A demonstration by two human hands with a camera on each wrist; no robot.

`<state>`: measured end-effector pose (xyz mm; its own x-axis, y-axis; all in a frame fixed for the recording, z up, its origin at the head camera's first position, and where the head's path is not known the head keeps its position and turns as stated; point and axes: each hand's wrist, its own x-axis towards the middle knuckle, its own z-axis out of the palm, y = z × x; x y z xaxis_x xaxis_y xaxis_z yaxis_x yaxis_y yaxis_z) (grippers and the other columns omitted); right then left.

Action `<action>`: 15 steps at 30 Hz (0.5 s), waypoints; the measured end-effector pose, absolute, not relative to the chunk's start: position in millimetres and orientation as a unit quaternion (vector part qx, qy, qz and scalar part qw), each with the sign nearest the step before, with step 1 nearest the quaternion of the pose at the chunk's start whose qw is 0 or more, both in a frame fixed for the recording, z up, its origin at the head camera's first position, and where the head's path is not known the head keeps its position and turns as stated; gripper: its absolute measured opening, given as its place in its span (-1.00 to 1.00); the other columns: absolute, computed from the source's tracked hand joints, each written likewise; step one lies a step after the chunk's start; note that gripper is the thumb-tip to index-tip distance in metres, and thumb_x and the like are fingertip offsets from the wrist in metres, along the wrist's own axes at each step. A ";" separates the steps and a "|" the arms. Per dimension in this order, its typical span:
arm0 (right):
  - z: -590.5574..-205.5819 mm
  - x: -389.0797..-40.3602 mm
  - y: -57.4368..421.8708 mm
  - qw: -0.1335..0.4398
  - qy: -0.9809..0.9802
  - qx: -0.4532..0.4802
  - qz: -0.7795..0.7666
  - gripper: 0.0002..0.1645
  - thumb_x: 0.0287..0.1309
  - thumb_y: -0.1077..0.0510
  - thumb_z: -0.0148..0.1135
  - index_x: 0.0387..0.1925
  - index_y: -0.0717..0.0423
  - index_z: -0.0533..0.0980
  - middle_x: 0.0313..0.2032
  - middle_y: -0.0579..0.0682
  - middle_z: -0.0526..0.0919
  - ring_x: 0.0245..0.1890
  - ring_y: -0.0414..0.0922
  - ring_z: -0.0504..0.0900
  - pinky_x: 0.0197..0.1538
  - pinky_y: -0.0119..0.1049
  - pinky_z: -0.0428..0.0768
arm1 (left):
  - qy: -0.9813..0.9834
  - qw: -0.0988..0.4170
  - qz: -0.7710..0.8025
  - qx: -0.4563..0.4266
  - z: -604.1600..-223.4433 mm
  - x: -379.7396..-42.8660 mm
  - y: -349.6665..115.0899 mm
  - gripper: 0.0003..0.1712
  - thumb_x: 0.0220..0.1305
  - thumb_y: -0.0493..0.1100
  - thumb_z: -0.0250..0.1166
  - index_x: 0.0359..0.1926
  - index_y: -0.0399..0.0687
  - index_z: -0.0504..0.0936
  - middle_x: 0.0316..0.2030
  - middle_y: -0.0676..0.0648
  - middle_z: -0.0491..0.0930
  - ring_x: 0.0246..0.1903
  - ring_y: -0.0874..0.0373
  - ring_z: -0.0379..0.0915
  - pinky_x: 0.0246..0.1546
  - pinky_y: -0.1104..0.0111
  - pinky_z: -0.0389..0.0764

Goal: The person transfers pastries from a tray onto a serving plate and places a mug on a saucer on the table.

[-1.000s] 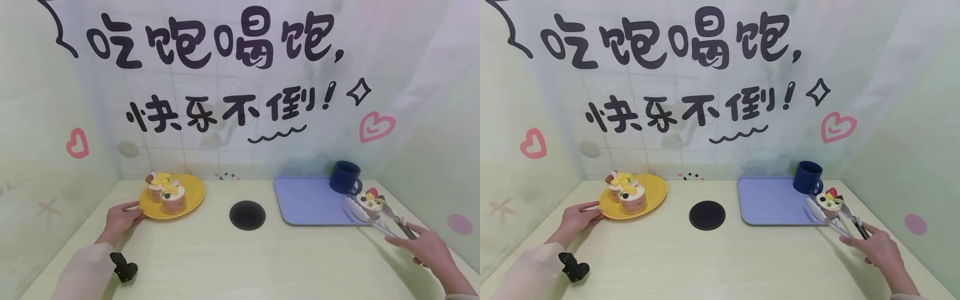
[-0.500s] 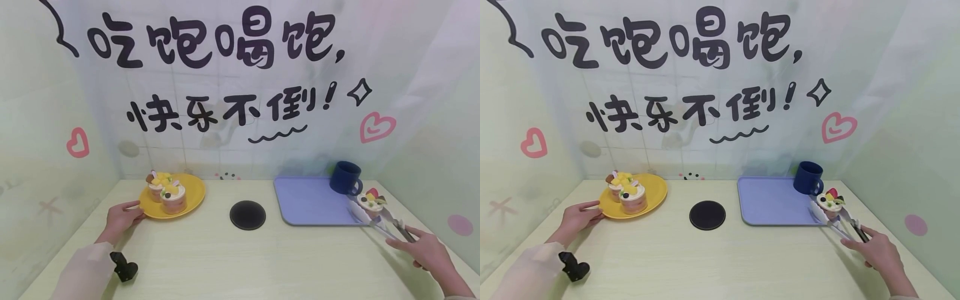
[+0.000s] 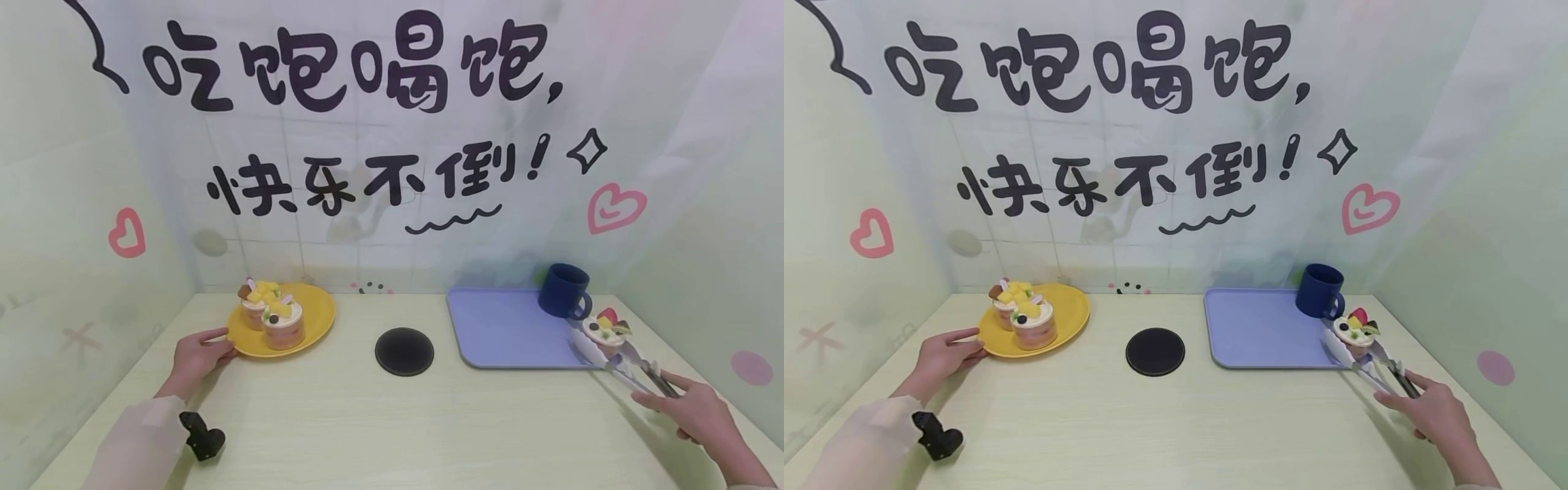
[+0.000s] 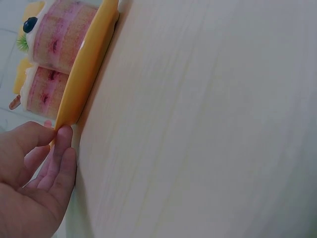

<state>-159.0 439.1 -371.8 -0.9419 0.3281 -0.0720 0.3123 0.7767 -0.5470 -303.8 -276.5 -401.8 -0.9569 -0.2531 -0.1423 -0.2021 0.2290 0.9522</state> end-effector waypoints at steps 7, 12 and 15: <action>-369.5 -155.0 435.8 0.018 -0.938 -0.177 0.297 0.15 -0.04 -0.27 0.26 0.27 0.45 0.01 -0.76 -0.09 0.26 -0.79 -0.19 0.34 -0.70 -0.34 0.34 | -0.785 0.020 -0.603 0.143 -401.8 -304.1 -276.9 -0.39 0.22 -0.35 0.14 0.24 -0.52 0.17 -0.50 0.03 0.56 -0.54 0.28 0.57 -0.43 0.45 0.62; -368.0 -153.2 433.7 0.020 -0.936 -0.188 0.298 0.15 -0.05 -0.27 0.26 0.27 0.42 0.01 -0.78 -0.10 0.24 -0.78 -0.17 0.36 -0.69 -0.34 0.32 | -0.782 0.019 -0.607 0.140 -399.5 -303.4 -277.2 -0.37 0.20 -0.35 0.16 0.24 -0.54 0.16 -0.48 -0.02 0.58 -0.54 0.27 0.58 -0.44 0.45 0.62; -367.5 -152.7 433.4 0.022 -0.935 -0.191 0.299 0.14 -0.06 -0.27 0.27 0.27 0.41 0.02 -0.76 -0.09 0.26 -0.77 -0.17 0.36 -0.69 -0.34 0.32 | -0.786 0.018 -0.602 0.142 -399.2 -303.4 -276.5 -0.37 0.21 -0.35 0.15 0.24 -0.53 0.16 -0.47 -0.02 0.57 -0.54 0.27 0.57 -0.43 0.45 0.62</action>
